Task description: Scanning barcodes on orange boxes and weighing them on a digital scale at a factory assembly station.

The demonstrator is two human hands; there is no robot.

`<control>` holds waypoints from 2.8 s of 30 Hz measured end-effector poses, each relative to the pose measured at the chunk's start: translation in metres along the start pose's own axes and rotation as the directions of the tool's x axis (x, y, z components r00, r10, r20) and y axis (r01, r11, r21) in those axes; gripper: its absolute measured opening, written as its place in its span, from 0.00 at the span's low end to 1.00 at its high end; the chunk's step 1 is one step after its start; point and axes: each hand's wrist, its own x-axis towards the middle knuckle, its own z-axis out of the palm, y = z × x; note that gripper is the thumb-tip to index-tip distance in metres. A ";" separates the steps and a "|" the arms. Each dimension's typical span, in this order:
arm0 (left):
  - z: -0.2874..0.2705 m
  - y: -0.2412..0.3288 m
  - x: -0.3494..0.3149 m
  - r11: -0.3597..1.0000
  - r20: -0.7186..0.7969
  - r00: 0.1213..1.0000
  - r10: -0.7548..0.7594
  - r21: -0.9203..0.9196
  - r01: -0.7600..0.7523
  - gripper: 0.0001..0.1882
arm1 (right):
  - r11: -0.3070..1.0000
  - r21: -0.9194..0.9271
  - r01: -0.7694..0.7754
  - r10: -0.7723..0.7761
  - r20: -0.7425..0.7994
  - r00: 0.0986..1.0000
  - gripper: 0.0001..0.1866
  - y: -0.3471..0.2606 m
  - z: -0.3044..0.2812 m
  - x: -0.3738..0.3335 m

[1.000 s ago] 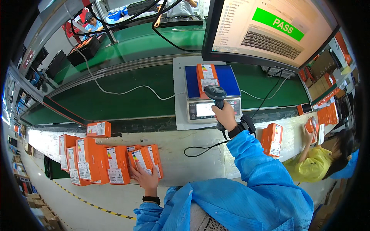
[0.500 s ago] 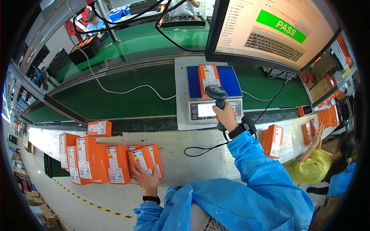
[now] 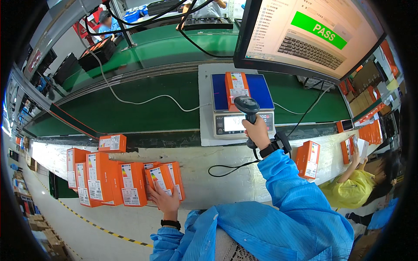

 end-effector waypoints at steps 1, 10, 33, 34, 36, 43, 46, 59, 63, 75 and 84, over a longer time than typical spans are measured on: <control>0.001 0.000 0.000 1.000 0.000 1.000 0.001 -0.001 -0.001 0.46 | 1.000 0.004 0.000 0.000 0.005 1.000 0.16 0.000 0.000 -0.001; -0.001 0.001 0.000 1.000 -0.012 1.000 0.001 0.017 -0.001 0.46 | 0.998 -0.038 0.051 -0.052 -0.039 0.998 0.17 0.009 0.004 -0.002; 0.005 -0.002 0.000 1.000 -0.044 0.999 0.022 0.005 -0.022 0.46 | 0.999 -0.037 0.003 -0.004 -0.006 1.000 0.17 0.007 0.003 0.009; 0.005 -0.003 0.000 1.000 -0.044 0.999 0.018 0.006 -0.018 0.46 | 0.999 -0.042 -0.006 0.006 0.001 1.000 0.17 0.007 0.003 0.010; 0.005 -0.002 -0.001 1.000 -0.036 0.999 0.014 -0.008 -0.014 0.45 | 0.999 -0.047 -0.002 0.002 0.000 1.000 0.17 0.007 0.005 0.010; -0.002 0.003 -0.002 0.997 -0.007 1.000 -0.002 -0.072 0.001 0.45 | 0.999 0.030 -0.021 0.021 0.013 1.000 0.15 -0.008 0.003 0.003; 0.004 -0.002 -0.001 1.000 -0.045 0.999 0.017 -0.018 -0.018 0.45 | 0.995 0.090 -0.031 0.028 0.040 0.999 0.14 -0.020 -0.004 -0.008; -0.003 0.002 0.000 0.995 0.002 1.000 -0.026 -0.093 0.026 0.46 | 0.988 0.120 -0.100 0.085 0.122 0.989 0.11 -0.031 -0.024 -0.035; 0.000 0.000 0.001 0.994 -0.004 1.000 -0.021 -0.108 0.021 0.46 | 0.986 0.129 -0.103 0.087 0.128 0.988 0.10 -0.025 -0.023 -0.034; 0.000 0.002 0.002 0.996 0.036 0.998 -0.054 -0.062 0.056 0.48 | 0.982 0.165 -0.089 0.074 0.095 0.993 0.13 -0.023 -0.019 -0.035; 0.004 -0.001 0.002 0.999 0.004 1.000 -0.029 -0.044 0.029 0.47 | 0.984 0.154 -0.088 0.073 0.097 0.993 0.13 -0.022 -0.015 -0.029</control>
